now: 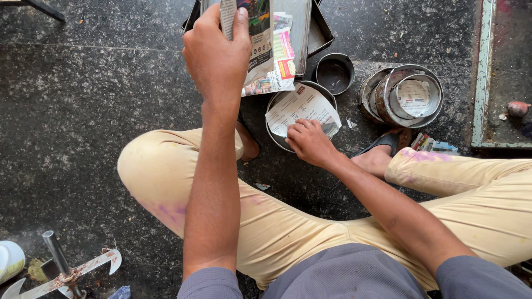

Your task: The person wipes a metal surface with a cloth and then places pieces of newspaper into several round metal cake tins to line them.

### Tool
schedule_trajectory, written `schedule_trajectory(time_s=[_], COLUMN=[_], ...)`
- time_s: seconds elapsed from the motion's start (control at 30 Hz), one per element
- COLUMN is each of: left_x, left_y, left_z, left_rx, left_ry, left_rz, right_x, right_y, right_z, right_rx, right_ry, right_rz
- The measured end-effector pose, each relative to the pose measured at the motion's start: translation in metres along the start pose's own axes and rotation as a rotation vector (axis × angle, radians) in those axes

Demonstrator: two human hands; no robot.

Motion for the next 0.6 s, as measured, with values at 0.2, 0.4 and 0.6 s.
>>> schedule_trajectory(time_s=[0.2, 0.4, 0.6], left_x=[-0.003, 0.008, 0.023], left_y=[0.005, -0.004, -0.018], left_z=[-0.001, -0.004, 0.006], left_rx=[-0.049, 0.002, -0.226], left_ry=[-0.012, 0.056, 0.166], left_rz=[-0.025, 0.028, 0.160], right_x=[0.018, 0.042, 0.042], right_y=[0.014, 0.032, 0.018], right_z=[0.009, 0.017, 0.017], right_rx=[-0.161, -0.027, -0.345], right_ry=[0.084, 0.230, 0.459], right_rz=[0.072, 0.043, 0.007])
Point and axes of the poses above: each hand's wrist, its own z-axis towards the middle knuckle, its own y-axis out of the palm, x = y × z, the point moved 2 cm from there along z, towards the middle knuckle, and after that the axes turned 10 degrees about -x, right-handed, at the moved point
